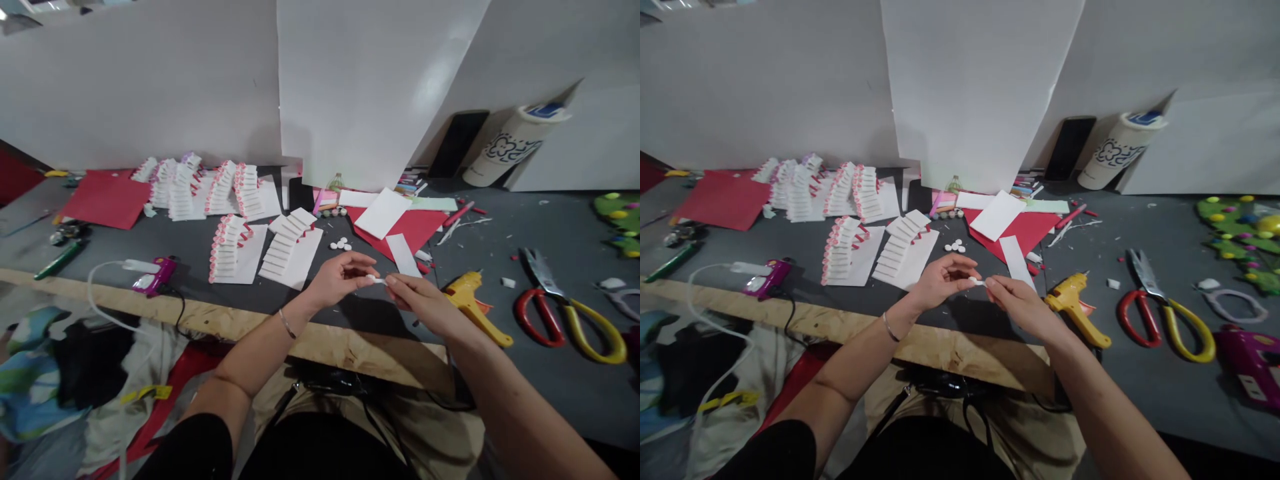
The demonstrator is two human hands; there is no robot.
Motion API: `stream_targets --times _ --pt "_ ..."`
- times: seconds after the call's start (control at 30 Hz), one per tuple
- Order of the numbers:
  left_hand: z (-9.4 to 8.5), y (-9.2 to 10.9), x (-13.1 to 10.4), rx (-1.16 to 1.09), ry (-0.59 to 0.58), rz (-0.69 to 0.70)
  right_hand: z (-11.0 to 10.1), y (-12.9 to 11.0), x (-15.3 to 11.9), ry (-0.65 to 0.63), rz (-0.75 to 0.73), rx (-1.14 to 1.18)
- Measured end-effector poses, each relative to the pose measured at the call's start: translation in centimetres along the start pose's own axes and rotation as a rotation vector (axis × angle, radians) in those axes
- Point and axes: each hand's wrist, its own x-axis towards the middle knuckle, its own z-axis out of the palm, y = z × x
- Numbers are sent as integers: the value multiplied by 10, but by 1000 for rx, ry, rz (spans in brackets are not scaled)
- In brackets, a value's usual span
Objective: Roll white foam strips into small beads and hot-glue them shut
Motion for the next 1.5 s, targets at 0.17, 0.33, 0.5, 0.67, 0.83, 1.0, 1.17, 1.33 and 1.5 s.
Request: stream_targets --times 0.17,0.33,0.5,0.67,0.83,1.0,1.17,1.33,1.5 --pt "3 -2 -3 113 -2 66 4 4 6 -53 133 299" --pt "5 -4 -3 149 10 100 7 10 4 24 97 262" --pt "4 -3 0 192 26 164 7 10 5 28 78 268" --pt "-2 0 2 349 28 252 3 4 4 86 -67 66" --pt "-8 1 4 638 1 430 3 5 0 242 -215 -354" --pt "-7 5 4 668 -61 412 4 11 -1 338 -236 -572" --pt "-2 7 -1 498 -76 295 1 8 0 199 -241 -228" --pt "0 8 -5 450 -71 286 3 6 2 113 -144 9" --pt "2 7 -6 450 -18 313 10 6 2 159 -128 92"
